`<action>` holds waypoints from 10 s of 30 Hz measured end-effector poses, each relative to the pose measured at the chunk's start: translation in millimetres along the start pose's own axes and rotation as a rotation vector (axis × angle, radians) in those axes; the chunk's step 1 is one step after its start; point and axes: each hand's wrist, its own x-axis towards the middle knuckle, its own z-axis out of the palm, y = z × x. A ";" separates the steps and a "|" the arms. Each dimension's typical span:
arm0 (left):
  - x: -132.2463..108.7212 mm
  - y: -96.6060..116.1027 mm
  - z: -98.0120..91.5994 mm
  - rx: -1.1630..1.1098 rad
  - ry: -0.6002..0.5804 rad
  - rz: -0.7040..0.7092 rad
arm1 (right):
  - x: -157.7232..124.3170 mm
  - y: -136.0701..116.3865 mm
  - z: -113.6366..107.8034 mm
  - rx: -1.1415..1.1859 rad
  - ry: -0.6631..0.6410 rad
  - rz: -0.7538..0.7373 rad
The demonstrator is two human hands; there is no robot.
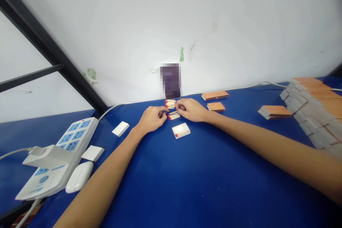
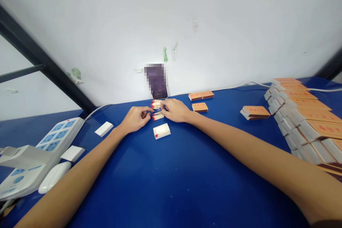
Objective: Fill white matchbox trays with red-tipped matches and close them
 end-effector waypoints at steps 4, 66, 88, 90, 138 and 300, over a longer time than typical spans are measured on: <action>0.7 -1.4 0.4 -0.031 -0.008 -0.007 | -0.2 -0.1 -1.1 -0.004 -0.019 0.006; 4.4 6.8 -10.2 -0.083 -0.143 0.076 | 1.8 -11.1 -17.8 -0.108 -0.198 -0.192; 6.3 4.3 -11.9 -0.008 -0.149 0.141 | 4.2 -13.5 -21.5 -0.089 -0.239 -0.164; 6.7 3.9 -12.1 -0.008 -0.139 0.153 | 3.8 -14.6 -22.5 -0.092 -0.251 -0.152; 12.7 15.6 -13.1 0.099 -0.189 0.126 | 3.6 -18.3 -13.6 -0.218 -0.222 -0.236; 12.0 0.2 -23.9 -0.019 -0.038 -0.120 | -7.3 -62.2 -64.7 -0.200 -0.694 -0.043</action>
